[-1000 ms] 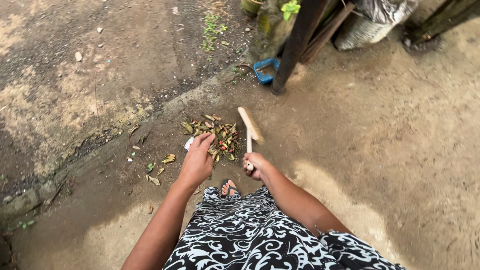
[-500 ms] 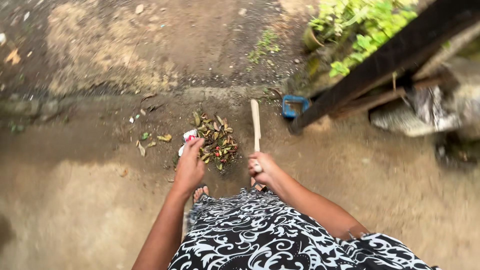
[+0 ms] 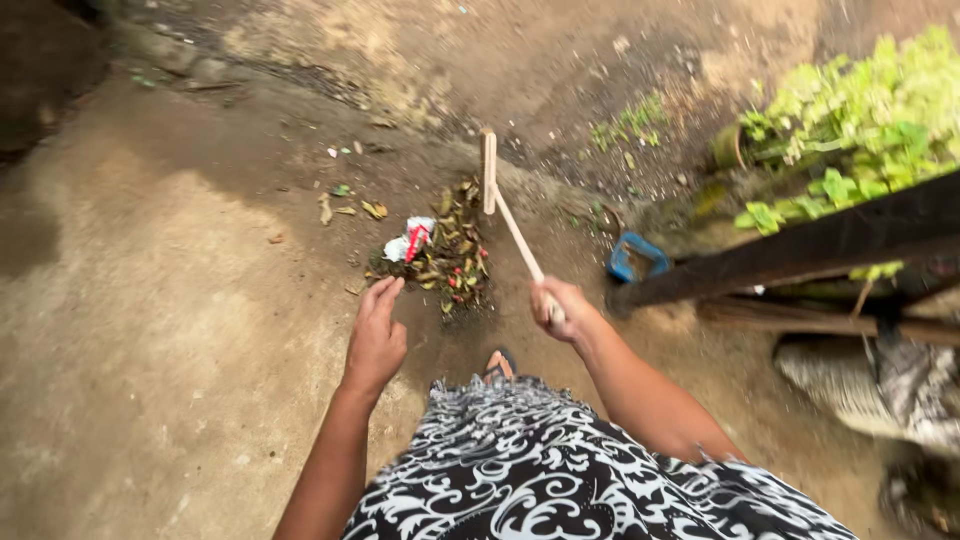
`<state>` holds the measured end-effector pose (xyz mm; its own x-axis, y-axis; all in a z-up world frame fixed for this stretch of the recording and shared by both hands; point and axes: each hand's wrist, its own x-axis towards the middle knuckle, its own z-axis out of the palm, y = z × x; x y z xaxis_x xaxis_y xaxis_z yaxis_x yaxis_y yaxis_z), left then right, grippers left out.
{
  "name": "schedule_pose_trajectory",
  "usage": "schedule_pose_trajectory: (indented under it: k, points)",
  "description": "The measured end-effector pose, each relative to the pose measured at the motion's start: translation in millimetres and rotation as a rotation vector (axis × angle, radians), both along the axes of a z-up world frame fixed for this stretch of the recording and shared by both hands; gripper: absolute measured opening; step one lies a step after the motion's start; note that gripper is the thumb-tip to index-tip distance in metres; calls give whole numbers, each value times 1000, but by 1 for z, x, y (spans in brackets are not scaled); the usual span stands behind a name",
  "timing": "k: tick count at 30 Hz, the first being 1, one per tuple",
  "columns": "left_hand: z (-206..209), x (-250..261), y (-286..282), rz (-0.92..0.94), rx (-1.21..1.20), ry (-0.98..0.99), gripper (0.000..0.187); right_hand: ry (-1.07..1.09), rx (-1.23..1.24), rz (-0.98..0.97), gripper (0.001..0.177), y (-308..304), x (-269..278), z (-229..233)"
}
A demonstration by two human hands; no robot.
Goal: The person sweeps dry leaves and small debris into a pile on the ground using a wooden stick.
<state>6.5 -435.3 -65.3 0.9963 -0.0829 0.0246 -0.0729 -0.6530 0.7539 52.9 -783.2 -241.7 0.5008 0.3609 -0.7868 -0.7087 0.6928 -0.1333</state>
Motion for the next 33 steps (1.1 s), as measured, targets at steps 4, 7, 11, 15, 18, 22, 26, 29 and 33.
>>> schedule_pose_trajectory:
  k: [4, 7, 11, 15, 18, 22, 26, 29, 33]
  points:
    - [0, -35, 9, 74, -47, -73, 61, -142, -530, 435, 4, 26, -37, 36]
    - [-3, -68, 17, 100, -13, -182, 63, -117, -529, 457, 7, 53, -49, 44]
    - [1, -133, 24, 257, -52, -122, 63, -43, -362, 491, 9, 75, -102, 63]
    - [4, -203, 17, 353, -47, -65, 62, -48, -307, 665, 5, 92, -176, 75]
    - [10, -238, 4, 442, -49, 156, 63, -19, -210, 781, 8, 98, -199, 71]
    - [23, -264, -1, 457, 12, 18, 63, -52, -38, 1105, 22, 101, -214, 50]
    - [33, -274, -13, 560, 29, 54, 63, 124, 101, 1146, 25, 97, -218, 14]
    - [26, -267, -29, 626, 32, 43, 61, 138, 12, 1331, 29, 80, -191, 3]
    - [30, -235, -62, 656, 28, -54, 61, -10, -214, 1450, 29, 26, -145, 41]
